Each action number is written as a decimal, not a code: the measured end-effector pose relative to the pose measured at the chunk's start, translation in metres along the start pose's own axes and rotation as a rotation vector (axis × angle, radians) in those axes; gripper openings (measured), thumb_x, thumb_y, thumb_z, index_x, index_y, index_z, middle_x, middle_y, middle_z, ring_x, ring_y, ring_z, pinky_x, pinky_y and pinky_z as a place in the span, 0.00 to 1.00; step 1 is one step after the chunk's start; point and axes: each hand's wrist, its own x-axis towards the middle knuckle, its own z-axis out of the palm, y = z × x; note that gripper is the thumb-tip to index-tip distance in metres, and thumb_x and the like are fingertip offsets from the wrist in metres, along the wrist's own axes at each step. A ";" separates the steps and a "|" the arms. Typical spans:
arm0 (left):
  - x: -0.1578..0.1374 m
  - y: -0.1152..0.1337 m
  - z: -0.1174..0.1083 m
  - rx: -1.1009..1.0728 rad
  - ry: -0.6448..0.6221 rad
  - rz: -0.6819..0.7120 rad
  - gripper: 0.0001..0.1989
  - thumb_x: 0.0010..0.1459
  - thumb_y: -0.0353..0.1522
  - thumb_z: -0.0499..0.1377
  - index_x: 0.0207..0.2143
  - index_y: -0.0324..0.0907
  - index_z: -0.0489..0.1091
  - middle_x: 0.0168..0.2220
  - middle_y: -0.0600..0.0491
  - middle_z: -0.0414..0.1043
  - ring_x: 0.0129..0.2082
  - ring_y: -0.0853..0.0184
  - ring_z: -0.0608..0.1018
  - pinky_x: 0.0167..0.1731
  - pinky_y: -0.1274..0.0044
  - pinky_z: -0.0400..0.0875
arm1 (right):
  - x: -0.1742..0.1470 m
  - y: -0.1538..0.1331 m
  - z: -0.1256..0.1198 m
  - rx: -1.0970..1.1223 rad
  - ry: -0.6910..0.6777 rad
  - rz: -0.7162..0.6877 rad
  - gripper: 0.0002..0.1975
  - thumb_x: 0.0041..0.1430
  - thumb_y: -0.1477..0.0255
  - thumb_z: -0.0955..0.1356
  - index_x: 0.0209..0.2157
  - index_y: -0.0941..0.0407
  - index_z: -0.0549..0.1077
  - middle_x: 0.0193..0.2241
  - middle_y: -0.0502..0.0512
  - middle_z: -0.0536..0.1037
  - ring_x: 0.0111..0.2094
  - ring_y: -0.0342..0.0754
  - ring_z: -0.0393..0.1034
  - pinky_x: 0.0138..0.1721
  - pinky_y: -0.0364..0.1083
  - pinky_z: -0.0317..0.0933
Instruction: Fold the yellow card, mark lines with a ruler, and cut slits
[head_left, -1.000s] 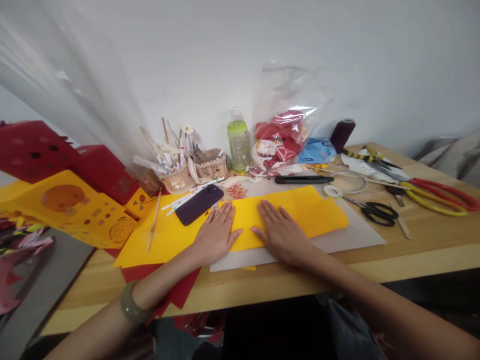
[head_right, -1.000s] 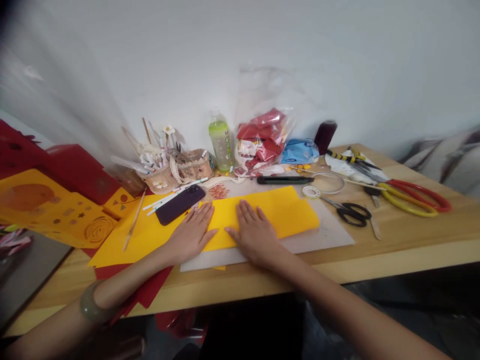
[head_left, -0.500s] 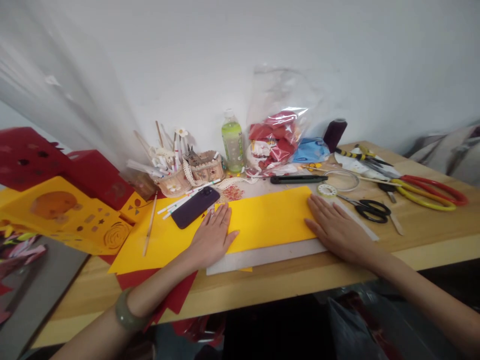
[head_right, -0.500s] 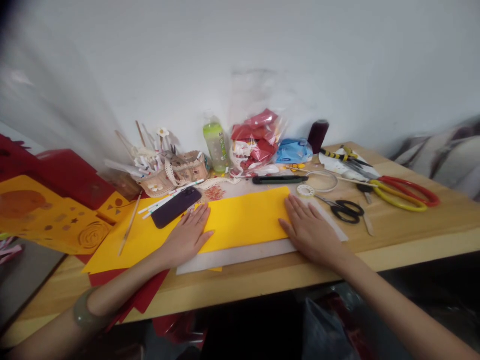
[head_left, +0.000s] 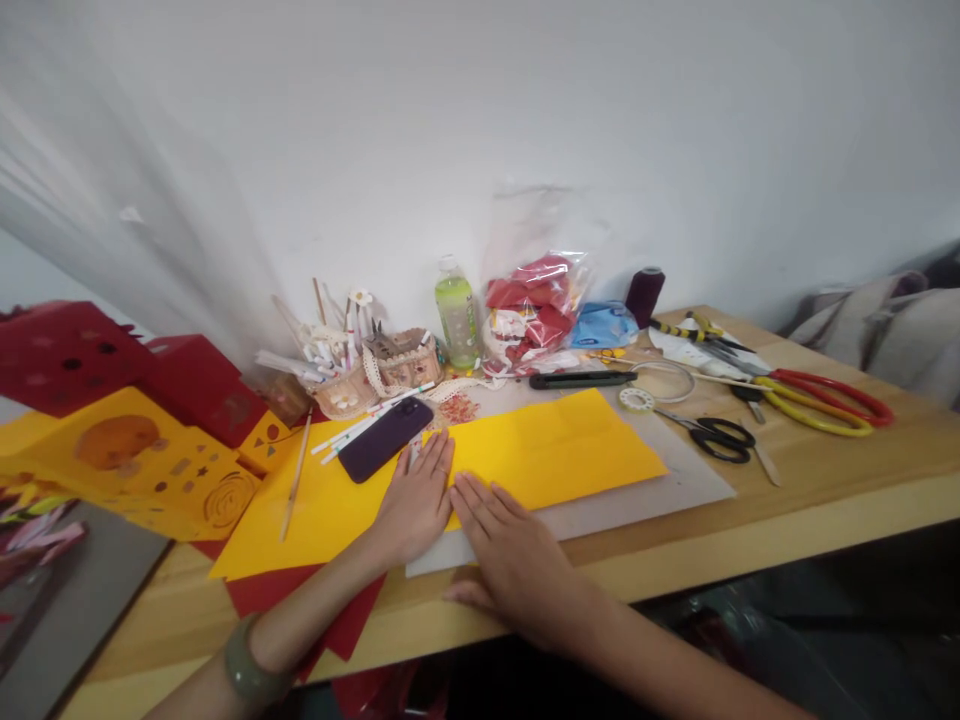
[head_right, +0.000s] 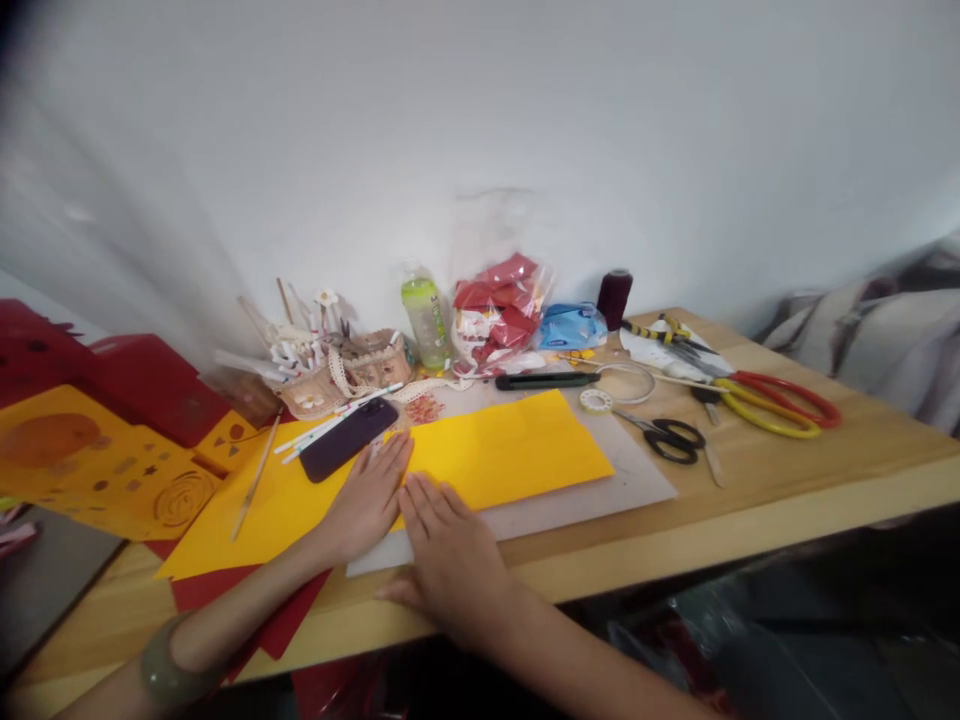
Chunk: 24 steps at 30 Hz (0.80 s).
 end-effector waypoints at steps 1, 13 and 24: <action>0.001 -0.002 0.001 -0.019 0.010 0.001 0.27 0.59 0.30 0.44 0.60 0.27 0.50 0.62 0.37 0.46 0.63 0.55 0.51 0.57 0.55 0.47 | 0.001 0.000 0.002 0.014 -0.012 -0.004 0.42 0.56 0.48 0.59 0.58 0.70 0.58 0.59 0.67 0.58 0.60 0.54 0.51 0.58 0.51 0.51; -0.050 -0.028 -0.037 -0.139 0.147 0.108 0.20 0.58 0.24 0.45 0.48 0.42 0.68 0.52 0.50 0.69 0.55 0.66 0.67 0.56 0.64 0.56 | 0.002 0.008 0.002 0.096 -0.089 -0.067 0.39 0.53 0.54 0.66 0.58 0.67 0.60 0.59 0.76 0.55 0.60 0.62 0.48 0.55 0.59 0.53; -0.067 -0.021 -0.023 -0.070 0.112 0.240 0.18 0.57 0.25 0.48 0.48 0.39 0.70 0.52 0.46 0.69 0.53 0.61 0.70 0.53 0.65 0.63 | 0.005 0.007 -0.006 0.177 -0.174 -0.024 0.38 0.50 0.55 0.69 0.59 0.58 0.60 0.60 0.73 0.54 0.61 0.61 0.45 0.57 0.59 0.49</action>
